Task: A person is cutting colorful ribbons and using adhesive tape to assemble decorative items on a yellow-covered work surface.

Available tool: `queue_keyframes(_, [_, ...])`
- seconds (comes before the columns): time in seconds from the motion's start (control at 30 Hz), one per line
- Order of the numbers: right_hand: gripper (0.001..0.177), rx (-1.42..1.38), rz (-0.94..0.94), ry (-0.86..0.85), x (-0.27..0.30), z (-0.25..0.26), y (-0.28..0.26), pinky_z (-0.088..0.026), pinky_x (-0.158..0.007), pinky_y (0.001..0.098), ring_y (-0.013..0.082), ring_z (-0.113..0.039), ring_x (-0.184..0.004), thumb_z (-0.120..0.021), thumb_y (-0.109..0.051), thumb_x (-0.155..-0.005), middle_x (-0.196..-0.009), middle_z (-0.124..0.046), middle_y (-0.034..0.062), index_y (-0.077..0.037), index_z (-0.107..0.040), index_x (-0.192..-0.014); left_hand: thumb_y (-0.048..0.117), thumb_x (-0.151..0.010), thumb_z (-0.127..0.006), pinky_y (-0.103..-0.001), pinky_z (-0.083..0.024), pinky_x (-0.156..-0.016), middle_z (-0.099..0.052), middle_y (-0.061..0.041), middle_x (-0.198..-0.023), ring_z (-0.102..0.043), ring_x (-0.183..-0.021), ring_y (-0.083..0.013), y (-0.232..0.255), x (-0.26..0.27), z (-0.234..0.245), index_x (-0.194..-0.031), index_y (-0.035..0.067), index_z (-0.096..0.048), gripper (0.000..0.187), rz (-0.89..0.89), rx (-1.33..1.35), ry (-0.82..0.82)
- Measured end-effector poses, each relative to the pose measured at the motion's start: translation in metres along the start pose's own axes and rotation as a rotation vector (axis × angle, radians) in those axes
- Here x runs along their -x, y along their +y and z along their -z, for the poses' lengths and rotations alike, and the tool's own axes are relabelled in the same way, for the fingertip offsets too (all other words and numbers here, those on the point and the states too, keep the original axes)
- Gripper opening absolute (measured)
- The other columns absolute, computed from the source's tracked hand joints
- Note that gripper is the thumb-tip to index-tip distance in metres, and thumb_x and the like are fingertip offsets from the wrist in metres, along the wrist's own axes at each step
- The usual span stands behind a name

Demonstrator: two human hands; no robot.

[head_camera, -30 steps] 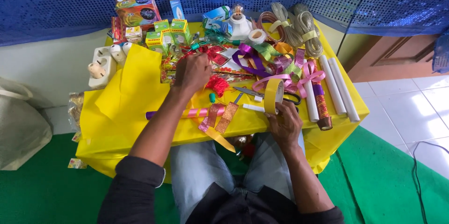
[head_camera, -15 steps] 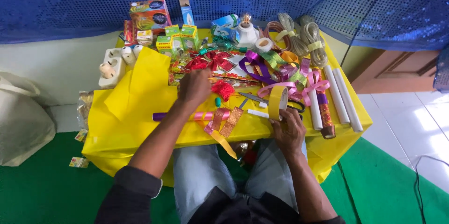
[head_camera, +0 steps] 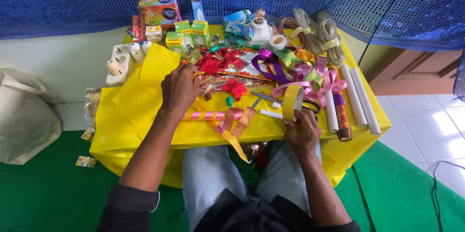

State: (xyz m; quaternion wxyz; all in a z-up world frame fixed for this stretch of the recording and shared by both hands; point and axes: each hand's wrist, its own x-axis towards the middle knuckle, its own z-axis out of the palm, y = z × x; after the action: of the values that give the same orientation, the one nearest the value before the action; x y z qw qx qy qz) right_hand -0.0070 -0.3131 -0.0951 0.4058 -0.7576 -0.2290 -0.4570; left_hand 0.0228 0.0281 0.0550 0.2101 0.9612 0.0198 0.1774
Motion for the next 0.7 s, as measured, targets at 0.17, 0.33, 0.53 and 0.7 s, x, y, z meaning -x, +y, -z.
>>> queue_keyframes(0.17, [0.026, 0.007, -0.001, 0.005, -0.001, 0.001, -0.003, -0.048, -0.049, 0.0291, 0.0233, -0.056, -0.063, -0.075, -0.027, -0.097, -0.089, -0.065, 0.0135, -0.001, -0.073, -0.104, 0.021, -0.09, -0.072, -0.06, -0.059, -0.085, -0.075, -0.014, -0.101, -0.073, -0.102, -0.0411, 0.003, 0.014, -0.019, -0.101, 0.012, -0.074, 0.013, -0.014, -0.021, -0.238])
queue_keyframes(0.33, [0.026, -0.024, 0.037, 0.014, -0.005, -0.001, -0.004, -0.05, -0.052, 0.0282, 0.0257, -0.059, -0.067, -0.074, -0.024, -0.098, -0.091, -0.064, 0.0159, 0.001, -0.071, -0.107, 0.017, -0.089, -0.07, -0.059, -0.059, -0.088, -0.072, -0.014, -0.111, -0.071, -0.107, -0.0415, 0.007, 0.019, -0.033, -0.105, 0.012, -0.074, 0.018, -0.098, 0.013, -0.331])
queue_keyframes(0.53, [0.025, -0.017, 0.012, 0.017, -0.002, -0.001, -0.002, -0.05, -0.05, 0.0296, 0.0257, -0.057, -0.065, -0.075, -0.022, -0.097, -0.09, -0.064, 0.0158, 0.001, -0.072, -0.105, 0.016, -0.089, -0.072, -0.057, -0.059, -0.088, -0.07, -0.014, -0.114, -0.07, -0.11, -0.0387, 0.018, 0.018, -0.025, -0.113, 0.009, -0.073, 0.025, -0.133, 0.032, -0.326])
queue_keyframes(0.7, [0.025, 0.0, 0.002, 0.005, -0.001, 0.0, -0.001, -0.048, -0.05, 0.0285, 0.0224, -0.056, -0.064, -0.075, -0.025, -0.096, -0.088, -0.063, 0.0121, -0.002, -0.073, -0.104, 0.02, -0.091, -0.069, -0.057, -0.059, -0.085, -0.068, -0.012, -0.112, -0.07, -0.108, -0.0393, 0.033, 0.012, -0.023, -0.114, 0.01, -0.07, 0.025, -0.222, 0.003, -0.351])
